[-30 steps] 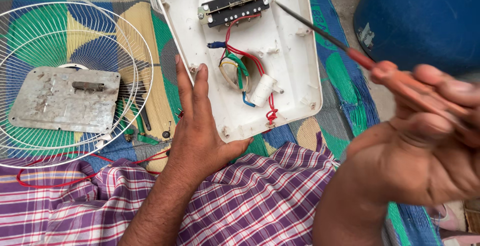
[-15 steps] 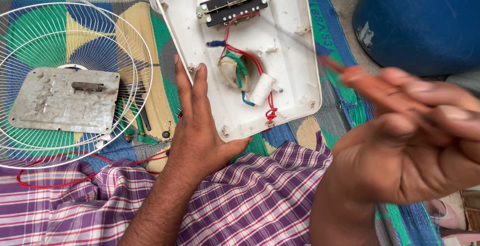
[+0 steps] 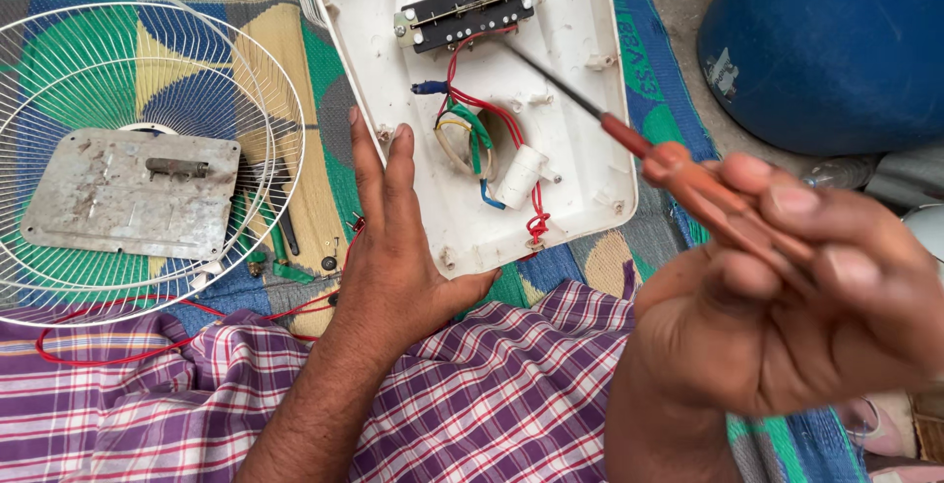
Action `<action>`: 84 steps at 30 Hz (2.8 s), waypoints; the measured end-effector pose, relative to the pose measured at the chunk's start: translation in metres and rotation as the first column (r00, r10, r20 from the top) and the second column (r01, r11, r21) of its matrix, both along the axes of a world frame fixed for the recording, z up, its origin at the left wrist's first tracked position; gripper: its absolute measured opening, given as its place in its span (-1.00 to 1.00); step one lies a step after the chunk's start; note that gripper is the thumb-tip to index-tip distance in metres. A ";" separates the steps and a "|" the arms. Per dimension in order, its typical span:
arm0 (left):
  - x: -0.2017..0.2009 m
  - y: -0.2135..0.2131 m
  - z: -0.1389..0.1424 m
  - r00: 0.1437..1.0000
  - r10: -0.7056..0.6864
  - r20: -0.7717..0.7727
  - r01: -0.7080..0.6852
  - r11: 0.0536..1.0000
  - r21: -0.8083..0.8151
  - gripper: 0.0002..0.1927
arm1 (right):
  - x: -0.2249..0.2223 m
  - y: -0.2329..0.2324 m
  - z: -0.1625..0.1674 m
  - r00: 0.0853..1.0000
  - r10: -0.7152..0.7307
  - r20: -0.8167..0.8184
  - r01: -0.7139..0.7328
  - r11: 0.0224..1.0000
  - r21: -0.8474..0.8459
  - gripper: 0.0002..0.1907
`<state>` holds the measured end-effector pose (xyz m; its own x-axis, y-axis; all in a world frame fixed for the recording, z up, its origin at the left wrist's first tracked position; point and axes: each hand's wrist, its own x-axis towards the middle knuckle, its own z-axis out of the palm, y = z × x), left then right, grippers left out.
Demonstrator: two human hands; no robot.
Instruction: The person unscrews screws from the metal back plate of an electric fan using a screwdriver, removes the plate, opens the white housing to expose the switch and wiring, and uses a screwdriver on the internal components while holding the housing on their lap.
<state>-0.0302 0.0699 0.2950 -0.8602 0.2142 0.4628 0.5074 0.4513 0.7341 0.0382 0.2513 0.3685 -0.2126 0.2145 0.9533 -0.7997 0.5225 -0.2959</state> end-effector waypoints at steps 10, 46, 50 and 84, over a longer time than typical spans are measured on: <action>0.000 0.000 -0.002 1.000 -0.019 -0.008 0.020 0.999 0.034 0.47 | -0.015 0.009 0.007 0.998 -0.043 -0.045 0.039 0.995 -0.094 -0.60; 0.001 0.003 -0.001 0.998 -0.040 -0.050 0.043 0.998 0.047 0.48 | -0.028 0.018 0.012 0.976 -0.205 -0.074 0.214 0.965 0.149 -0.63; 0.001 0.002 -0.001 0.998 -0.042 -0.047 0.044 0.997 0.057 0.47 | -0.028 0.017 0.010 0.991 -0.117 -0.072 0.125 0.984 0.127 -0.65; 0.002 0.003 0.002 0.999 -0.051 -0.016 0.052 0.997 0.056 0.44 | -0.040 -0.003 0.006 0.994 -0.086 -0.063 0.092 0.990 0.111 -0.71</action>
<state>-0.0281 0.0726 0.2973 -0.8418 0.2314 0.4876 0.5396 0.3821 0.7502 -0.0019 0.2484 0.3747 -0.1415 0.1197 0.9827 -0.7624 0.6200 -0.1852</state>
